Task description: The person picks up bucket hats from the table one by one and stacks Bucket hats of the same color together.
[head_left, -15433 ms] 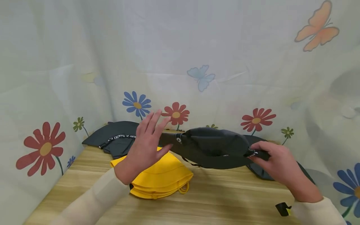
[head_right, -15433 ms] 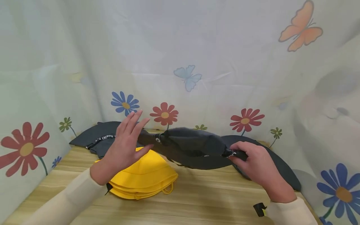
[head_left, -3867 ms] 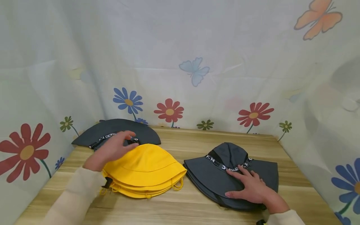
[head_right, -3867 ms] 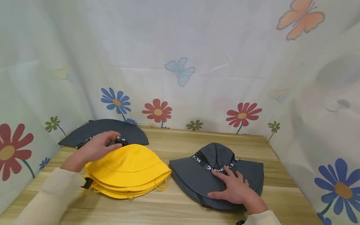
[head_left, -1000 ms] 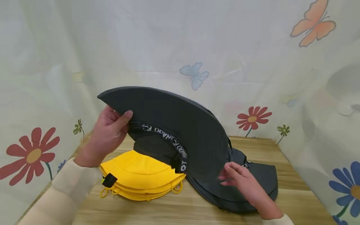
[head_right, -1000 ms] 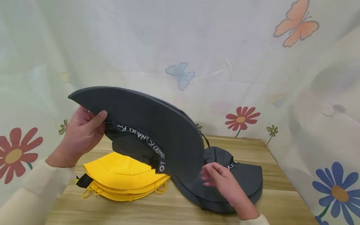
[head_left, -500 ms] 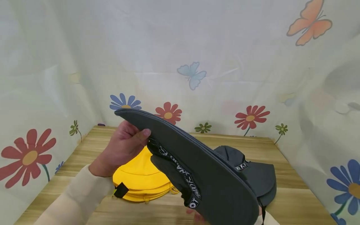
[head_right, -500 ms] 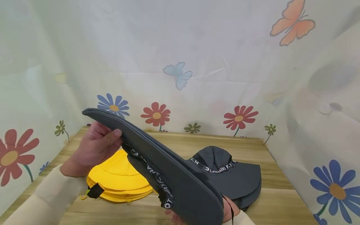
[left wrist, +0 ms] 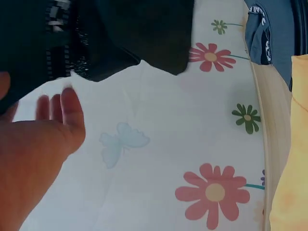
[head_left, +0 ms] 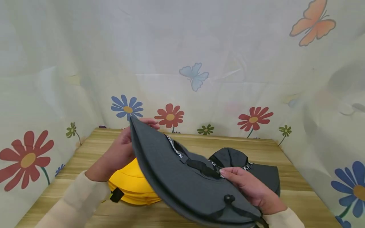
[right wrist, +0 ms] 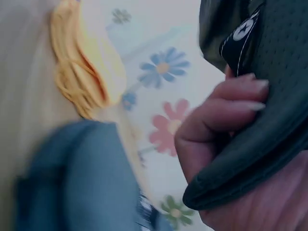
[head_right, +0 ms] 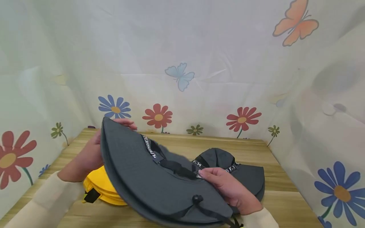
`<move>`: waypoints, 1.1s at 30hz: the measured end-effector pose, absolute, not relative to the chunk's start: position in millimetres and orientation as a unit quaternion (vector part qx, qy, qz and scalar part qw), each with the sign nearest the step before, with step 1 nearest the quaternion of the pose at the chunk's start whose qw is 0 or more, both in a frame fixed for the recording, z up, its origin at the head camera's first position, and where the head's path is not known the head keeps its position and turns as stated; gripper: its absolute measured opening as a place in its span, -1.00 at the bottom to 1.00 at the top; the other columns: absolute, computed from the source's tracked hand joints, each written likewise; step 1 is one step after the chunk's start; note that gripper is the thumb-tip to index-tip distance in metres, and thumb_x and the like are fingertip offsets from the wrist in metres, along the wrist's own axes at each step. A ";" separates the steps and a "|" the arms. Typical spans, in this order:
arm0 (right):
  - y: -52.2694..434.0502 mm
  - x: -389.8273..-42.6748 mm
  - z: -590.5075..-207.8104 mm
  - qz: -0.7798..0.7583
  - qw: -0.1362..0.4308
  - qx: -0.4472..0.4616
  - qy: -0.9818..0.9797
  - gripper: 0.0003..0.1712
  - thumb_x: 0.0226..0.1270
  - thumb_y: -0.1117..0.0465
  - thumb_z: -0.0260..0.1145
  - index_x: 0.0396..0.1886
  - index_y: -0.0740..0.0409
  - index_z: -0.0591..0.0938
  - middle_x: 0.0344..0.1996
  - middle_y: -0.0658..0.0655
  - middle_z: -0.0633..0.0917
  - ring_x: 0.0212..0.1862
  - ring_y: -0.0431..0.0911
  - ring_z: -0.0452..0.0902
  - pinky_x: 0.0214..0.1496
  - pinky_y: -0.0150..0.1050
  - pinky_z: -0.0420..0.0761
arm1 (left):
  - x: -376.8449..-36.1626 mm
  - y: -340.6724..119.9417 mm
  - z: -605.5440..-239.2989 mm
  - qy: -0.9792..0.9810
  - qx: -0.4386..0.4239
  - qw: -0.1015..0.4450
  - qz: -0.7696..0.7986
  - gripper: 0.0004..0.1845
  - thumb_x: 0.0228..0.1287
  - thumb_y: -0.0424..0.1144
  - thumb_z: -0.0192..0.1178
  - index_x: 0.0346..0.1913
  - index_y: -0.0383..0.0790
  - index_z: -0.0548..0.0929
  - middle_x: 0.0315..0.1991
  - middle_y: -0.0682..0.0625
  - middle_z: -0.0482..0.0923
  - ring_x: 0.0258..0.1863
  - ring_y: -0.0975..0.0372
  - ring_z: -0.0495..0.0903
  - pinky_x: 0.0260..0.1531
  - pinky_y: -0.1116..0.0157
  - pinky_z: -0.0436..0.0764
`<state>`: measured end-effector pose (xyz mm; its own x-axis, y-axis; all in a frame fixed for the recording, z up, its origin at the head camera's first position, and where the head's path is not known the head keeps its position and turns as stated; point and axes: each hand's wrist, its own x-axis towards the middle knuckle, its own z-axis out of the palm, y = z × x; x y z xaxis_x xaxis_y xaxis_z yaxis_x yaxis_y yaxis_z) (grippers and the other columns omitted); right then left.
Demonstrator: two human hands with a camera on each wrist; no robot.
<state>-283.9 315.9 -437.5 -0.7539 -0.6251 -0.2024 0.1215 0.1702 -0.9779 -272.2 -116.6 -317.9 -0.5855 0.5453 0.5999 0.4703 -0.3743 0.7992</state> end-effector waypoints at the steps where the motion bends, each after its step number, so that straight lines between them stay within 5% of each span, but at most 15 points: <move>1: 322.9 -272.9 -423.7 -0.663 0.322 -0.208 0.643 -0.56 0.75 0.06 -0.16 0.09 0.25 0.56 -0.21 0.05 0.73 -0.16 -0.11 0.73 0.04 -0.06 0.74 | -273.2 -119.1 -319.6 0.547 0.450 0.047 0.704 -0.58 0.63 -0.38 -0.08 0.42 -0.07 0.45 0.18 0.05 0.59 0.10 0.22 0.67 0.08 0.25 0.71; 2: 321.2 -267.1 -410.5 -0.681 0.320 -0.194 0.630 -0.56 0.75 0.06 -0.17 0.16 0.13 0.59 -0.11 -0.01 0.75 -0.05 -0.11 0.74 0.13 -0.02 0.71 | -274.2 -121.4 -320.7 0.532 0.445 0.069 0.717 -0.59 0.66 -0.34 -0.13 0.42 -0.08 0.45 0.16 0.04 0.61 0.06 0.22 0.69 0.04 0.25 0.73; 5: 321.2 -257.6 -377.4 -0.683 0.288 -0.195 0.642 -0.56 0.76 0.07 -0.21 0.08 -0.10 0.65 -0.18 -0.11 0.75 -0.14 -0.18 0.75 0.03 -0.13 0.74 | -277.4 -126.7 -321.6 0.473 0.419 0.144 0.762 -0.56 0.73 -0.22 -0.33 0.37 -0.14 0.50 0.06 -0.01 0.68 -0.01 0.20 0.75 0.01 0.25 0.73; 9: 320.9 -254.7 -350.8 -0.651 0.209 -0.145 0.715 -0.64 0.72 0.10 -0.07 -0.06 -0.13 0.69 -0.32 -0.13 0.72 -0.33 -0.22 0.70 -0.18 -0.25 0.74 | -282.1 -132.1 -320.7 0.451 0.381 0.185 0.786 -0.34 0.73 0.01 -0.53 0.23 -0.22 0.61 -0.02 -0.05 0.75 -0.09 0.17 0.80 -0.03 0.24 0.74; 15: 318.8 -253.9 -328.8 -0.511 0.052 -0.125 0.849 -0.77 0.57 0.07 0.24 -0.06 0.12 0.69 -0.38 -0.11 0.69 -0.45 -0.16 0.62 -0.35 -0.22 0.68 | -285.5 -133.3 -323.1 0.652 0.281 0.128 0.692 -0.69 0.64 -0.12 0.01 0.15 -0.24 0.61 -0.20 -0.01 0.73 -0.32 0.19 0.79 -0.14 0.29 0.76; 18: 321.1 -250.8 -322.3 -0.434 -0.014 -0.141 0.890 -0.72 0.49 0.08 0.33 0.01 0.17 0.72 -0.34 -0.09 0.72 -0.39 -0.15 0.63 -0.33 -0.24 0.66 | -287.1 -131.7 -327.4 0.729 0.235 0.119 0.632 -0.61 0.49 -0.19 0.23 0.25 -0.30 0.58 -0.10 -0.06 0.72 -0.27 0.16 0.79 -0.09 0.28 0.76; 25: 329.2 -247.4 -317.3 -0.297 -0.143 -0.210 0.921 -0.76 0.31 0.14 0.49 -0.03 -0.07 0.79 -0.22 -0.03 0.77 -0.29 -0.31 0.63 -0.26 -0.36 0.66 | -287.0 -123.8 -338.8 0.805 0.223 0.071 0.545 -0.62 0.40 -0.21 0.33 0.19 -0.32 0.68 -0.04 -0.18 0.75 -0.18 0.13 0.78 -0.05 0.34 0.73; 33: 350.1 -254.8 -301.4 -0.234 -0.190 -0.173 0.938 -0.66 0.24 0.09 0.55 -0.02 0.08 0.80 -0.17 0.13 0.81 -0.28 -0.44 0.61 -0.27 -0.44 0.65 | -291.4 -98.7 -337.0 0.796 0.228 0.054 0.558 -0.67 0.40 -0.20 0.33 0.13 -0.25 0.70 -0.08 -0.15 0.73 -0.20 0.12 0.75 -0.04 0.30 0.74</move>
